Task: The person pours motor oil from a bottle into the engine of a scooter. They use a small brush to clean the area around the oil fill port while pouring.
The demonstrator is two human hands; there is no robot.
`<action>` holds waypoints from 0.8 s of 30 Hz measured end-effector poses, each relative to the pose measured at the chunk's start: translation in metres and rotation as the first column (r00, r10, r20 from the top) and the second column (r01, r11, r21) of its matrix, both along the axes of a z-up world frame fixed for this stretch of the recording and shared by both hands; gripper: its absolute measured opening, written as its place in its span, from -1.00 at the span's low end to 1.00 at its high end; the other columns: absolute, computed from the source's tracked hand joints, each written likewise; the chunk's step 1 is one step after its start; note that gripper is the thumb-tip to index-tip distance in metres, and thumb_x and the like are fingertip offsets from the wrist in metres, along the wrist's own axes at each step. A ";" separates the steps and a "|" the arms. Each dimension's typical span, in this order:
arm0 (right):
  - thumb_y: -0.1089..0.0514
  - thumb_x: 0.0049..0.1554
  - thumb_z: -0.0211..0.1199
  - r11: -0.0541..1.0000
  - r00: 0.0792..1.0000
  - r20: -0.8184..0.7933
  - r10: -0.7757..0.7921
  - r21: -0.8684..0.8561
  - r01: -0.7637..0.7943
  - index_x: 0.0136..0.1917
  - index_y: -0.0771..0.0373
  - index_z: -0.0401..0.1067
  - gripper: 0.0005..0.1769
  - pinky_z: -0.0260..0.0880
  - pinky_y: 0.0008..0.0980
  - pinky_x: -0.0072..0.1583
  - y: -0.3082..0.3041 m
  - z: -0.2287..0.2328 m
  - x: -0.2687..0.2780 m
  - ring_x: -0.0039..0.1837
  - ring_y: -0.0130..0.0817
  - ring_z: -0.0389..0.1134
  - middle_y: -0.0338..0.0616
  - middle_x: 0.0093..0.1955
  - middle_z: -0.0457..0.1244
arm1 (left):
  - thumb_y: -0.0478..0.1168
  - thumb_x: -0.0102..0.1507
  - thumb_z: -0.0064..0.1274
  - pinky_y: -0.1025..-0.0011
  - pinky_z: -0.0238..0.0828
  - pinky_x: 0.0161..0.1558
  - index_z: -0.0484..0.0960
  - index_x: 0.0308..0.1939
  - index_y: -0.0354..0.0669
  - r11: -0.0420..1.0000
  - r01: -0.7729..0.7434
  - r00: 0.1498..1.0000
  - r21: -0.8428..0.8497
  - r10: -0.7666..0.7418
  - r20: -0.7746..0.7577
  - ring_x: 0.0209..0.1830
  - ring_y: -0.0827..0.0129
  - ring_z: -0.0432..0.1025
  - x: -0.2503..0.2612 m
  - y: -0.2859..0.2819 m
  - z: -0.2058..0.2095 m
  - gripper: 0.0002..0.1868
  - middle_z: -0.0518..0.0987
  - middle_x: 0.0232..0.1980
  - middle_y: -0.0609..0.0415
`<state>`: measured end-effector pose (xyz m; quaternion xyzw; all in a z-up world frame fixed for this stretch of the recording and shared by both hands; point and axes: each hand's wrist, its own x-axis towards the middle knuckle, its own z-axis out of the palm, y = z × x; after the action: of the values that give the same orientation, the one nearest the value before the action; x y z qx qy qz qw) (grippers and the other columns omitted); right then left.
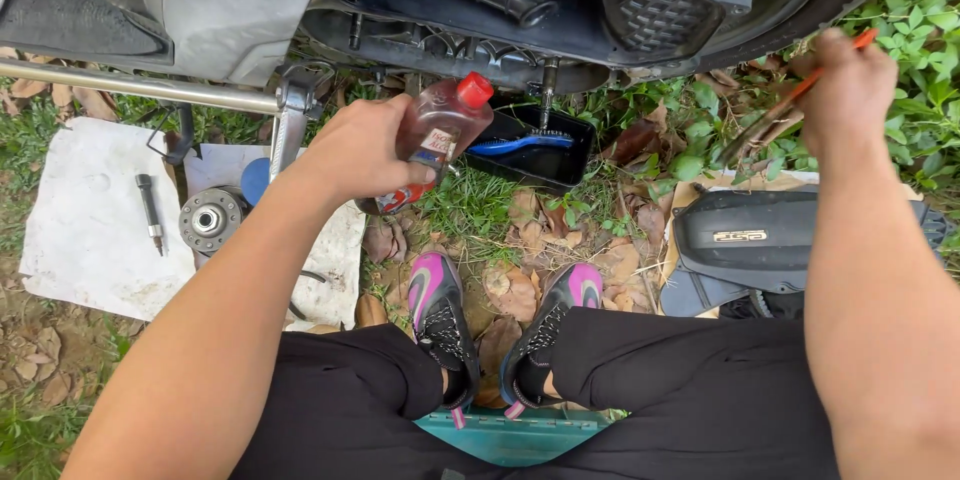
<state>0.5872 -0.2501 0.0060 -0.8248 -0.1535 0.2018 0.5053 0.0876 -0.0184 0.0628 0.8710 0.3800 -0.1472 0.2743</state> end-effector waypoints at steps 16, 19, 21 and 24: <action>0.01 0.35 0.32 0.747 0.987 -0.147 -0.061 0.649 0.143 -0.08 0.07 0.49 -0.82 0.50 -0.15 0.12 0.043 -0.050 0.081 0.00 -0.28 0.45 -0.27 -0.11 0.36 | 0.13 0.13 0.51 0.10 0.39 -0.13 0.48 -0.12 -0.08 0.999 -0.025 0.999 -0.023 0.025 0.028 -0.18 0.03 0.54 -0.009 0.006 0.008 -0.43 0.68 -0.20 0.02; 0.14 0.41 0.23 0.779 0.999 0.006 -0.037 0.627 0.025 -0.03 0.08 0.45 -0.88 0.44 -0.24 0.02 0.046 -0.037 0.068 -0.06 -0.32 0.42 -0.26 -0.12 0.33 | 0.13 0.14 0.51 0.11 0.42 -0.14 0.50 -0.08 -0.09 0.999 -0.024 0.999 -0.023 0.024 0.024 -0.19 0.05 0.55 -0.010 0.004 0.006 -0.42 0.68 -0.19 0.02; 0.13 0.41 0.26 0.797 0.999 0.029 -0.045 0.604 0.019 -0.05 0.07 0.41 -0.85 0.48 -0.24 0.02 0.046 -0.038 0.071 -0.05 -0.32 0.42 -0.25 -0.12 0.32 | 0.11 0.16 0.51 0.11 0.42 -0.15 0.50 -0.09 -0.09 0.999 -0.026 0.999 -0.032 0.027 0.021 -0.19 0.06 0.54 -0.010 0.002 0.010 -0.43 0.68 -0.17 0.02; 0.10 0.40 0.26 0.839 0.999 0.025 -0.034 0.543 0.015 -0.04 0.02 0.40 -0.86 0.60 -0.24 0.08 0.042 -0.024 0.065 0.02 -0.35 0.42 -0.27 -0.08 0.33 | 0.09 0.16 0.50 0.10 0.42 -0.15 0.50 -0.08 -0.11 0.999 -0.016 1.000 -0.031 0.016 0.019 -0.18 0.05 0.55 -0.013 0.001 0.009 -0.45 0.69 -0.14 -0.02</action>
<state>0.6524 -0.2077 -0.0179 -0.6532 -0.2023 0.1296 0.7181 0.0742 -0.0172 0.0714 0.8650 0.3821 -0.1425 0.2923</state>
